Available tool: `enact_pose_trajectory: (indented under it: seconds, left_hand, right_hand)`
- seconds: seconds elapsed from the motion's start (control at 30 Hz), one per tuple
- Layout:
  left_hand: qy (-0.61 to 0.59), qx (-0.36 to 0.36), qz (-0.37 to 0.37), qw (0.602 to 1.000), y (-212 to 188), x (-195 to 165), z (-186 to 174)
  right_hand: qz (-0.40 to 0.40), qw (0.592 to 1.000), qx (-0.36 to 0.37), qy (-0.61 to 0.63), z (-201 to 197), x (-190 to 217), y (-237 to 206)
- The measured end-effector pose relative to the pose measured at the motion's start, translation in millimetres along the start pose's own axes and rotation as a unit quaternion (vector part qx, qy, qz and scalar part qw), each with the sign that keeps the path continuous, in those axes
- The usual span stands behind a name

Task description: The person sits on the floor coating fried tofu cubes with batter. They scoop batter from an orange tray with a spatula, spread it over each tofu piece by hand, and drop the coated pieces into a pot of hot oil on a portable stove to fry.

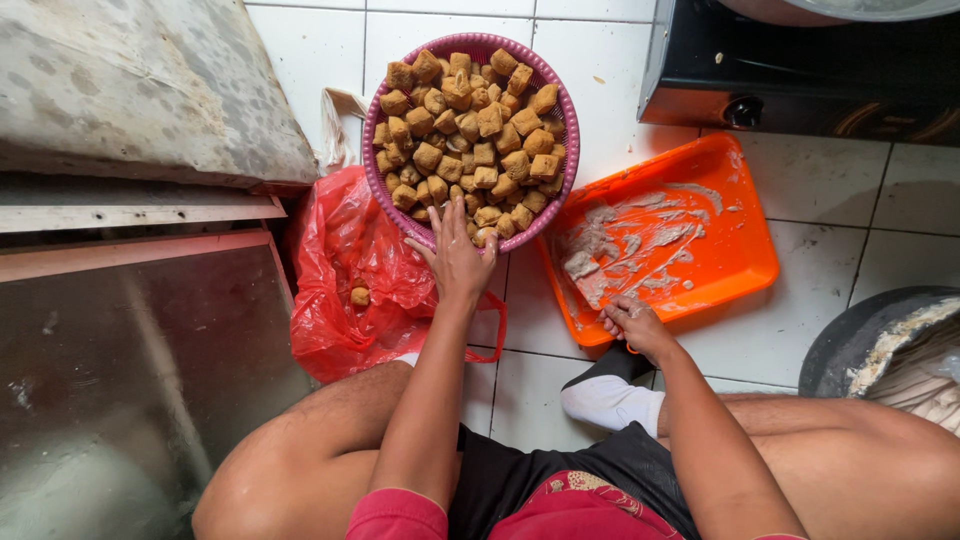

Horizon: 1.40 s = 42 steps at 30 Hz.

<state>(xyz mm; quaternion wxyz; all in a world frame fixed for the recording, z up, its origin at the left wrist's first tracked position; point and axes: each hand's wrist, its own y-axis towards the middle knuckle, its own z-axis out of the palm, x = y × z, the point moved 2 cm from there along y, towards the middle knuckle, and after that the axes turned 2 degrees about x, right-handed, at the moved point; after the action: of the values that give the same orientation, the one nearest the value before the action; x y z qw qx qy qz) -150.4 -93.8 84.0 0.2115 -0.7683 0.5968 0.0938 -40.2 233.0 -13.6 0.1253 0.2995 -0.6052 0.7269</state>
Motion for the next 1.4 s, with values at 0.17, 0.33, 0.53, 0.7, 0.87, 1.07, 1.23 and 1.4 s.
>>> enact_pose_trajectory:
  seconds: [0.17,0.33,0.53,0.7,0.87,1.07,1.23,1.4]
  left_hand:
    - [0.014,-0.031,-0.010,0.999,15.0,7.2,-0.4]
    - [0.013,-0.098,-0.028,0.995,22.5,3.8,-13.9]
    - [-0.003,-0.149,0.000,0.989,28.5,-4.0,-24.4]
    - [-0.060,-0.192,0.004,0.980,23.3,-1.2,-33.6]
    - [-0.280,-0.304,0.025,0.910,-5.1,-47.3,-48.7]
    - [-0.446,-0.152,0.155,0.868,-131.7,-185.0,-61.3]
    - [-0.404,-0.221,0.345,0.818,-196.2,-231.9,-86.6]
    - [-0.551,-0.051,0.268,0.789,-202.7,-225.9,-91.2]
  right_hand:
    - [-0.061,0.998,0.013,0.034,-11.4,3.9,-7.5]
    - [-0.129,0.991,-0.034,0.032,-7.8,35.1,-30.9]
    - [-0.209,0.968,-0.050,0.133,-4.5,88.1,-94.8]
    - [-0.241,0.962,-0.084,0.093,-23.3,119.6,-151.3]
    - [-0.275,0.948,-0.151,0.053,-44.9,143.8,-193.9]
    - [-0.331,0.920,-0.184,0.098,-22.8,163.9,-214.4]
    - [-0.438,0.874,-0.207,0.032,3.6,178.5,-230.8]
    - [-0.379,0.898,-0.223,-0.009,11.8,180.7,-253.7]
